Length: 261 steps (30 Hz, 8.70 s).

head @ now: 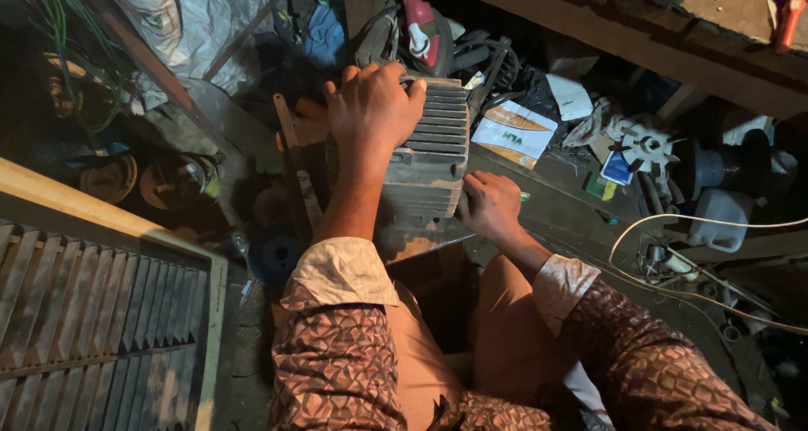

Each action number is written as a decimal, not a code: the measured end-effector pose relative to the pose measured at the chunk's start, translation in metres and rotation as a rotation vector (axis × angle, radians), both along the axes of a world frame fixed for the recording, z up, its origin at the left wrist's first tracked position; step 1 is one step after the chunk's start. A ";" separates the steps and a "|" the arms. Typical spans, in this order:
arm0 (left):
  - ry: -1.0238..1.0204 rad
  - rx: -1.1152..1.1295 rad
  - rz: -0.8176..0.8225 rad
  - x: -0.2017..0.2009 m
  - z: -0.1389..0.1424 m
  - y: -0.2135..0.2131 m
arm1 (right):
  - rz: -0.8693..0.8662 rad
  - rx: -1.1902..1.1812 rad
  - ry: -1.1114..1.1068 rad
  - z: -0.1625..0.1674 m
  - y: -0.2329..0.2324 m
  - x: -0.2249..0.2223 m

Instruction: The person holds a motor on a wooden block and uses a screwdriver to loosen and remove screws from the motor casing. They rotate the motor to access different sides and continue unscrewing fasteners.

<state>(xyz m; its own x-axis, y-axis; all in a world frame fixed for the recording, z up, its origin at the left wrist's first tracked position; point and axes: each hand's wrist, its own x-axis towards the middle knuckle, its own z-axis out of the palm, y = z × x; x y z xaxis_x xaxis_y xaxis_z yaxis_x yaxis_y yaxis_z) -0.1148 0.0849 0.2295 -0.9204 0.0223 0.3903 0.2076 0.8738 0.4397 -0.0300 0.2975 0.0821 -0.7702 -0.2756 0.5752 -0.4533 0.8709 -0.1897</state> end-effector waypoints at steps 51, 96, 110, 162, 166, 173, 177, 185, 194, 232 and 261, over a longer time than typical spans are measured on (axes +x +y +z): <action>-0.065 -0.029 0.017 -0.006 -0.006 -0.004 | -0.010 0.031 -0.022 0.000 0.000 -0.002; -0.007 -0.011 0.025 -0.003 -0.009 -0.004 | 0.006 0.025 0.009 0.004 0.000 0.001; -0.007 -0.006 0.023 -0.004 -0.004 -0.003 | -0.008 0.019 0.021 0.004 0.000 0.000; 0.006 0.006 0.009 0.002 0.008 0.002 | -0.016 0.011 -0.021 0.002 0.002 0.000; 0.052 0.000 0.011 0.001 0.008 0.001 | -0.026 0.017 -0.015 0.003 0.001 0.001; 0.025 0.012 0.008 0.001 0.005 0.000 | -0.004 0.007 -0.019 0.004 0.000 0.001; 0.046 0.017 0.011 0.001 0.003 -0.001 | -0.002 0.009 -0.007 0.002 0.000 0.001; 0.025 0.024 0.013 0.001 0.001 -0.003 | 0.007 0.011 -0.002 0.001 0.000 0.000; -0.019 0.000 0.016 0.003 0.005 0.000 | 0.009 0.014 0.012 0.001 0.001 0.000; -0.013 -0.009 0.011 0.002 0.006 0.000 | 0.004 0.015 -0.024 0.005 0.001 0.001; 0.032 -0.015 0.006 0.002 0.005 0.002 | 0.004 0.005 -0.025 -0.001 0.004 0.000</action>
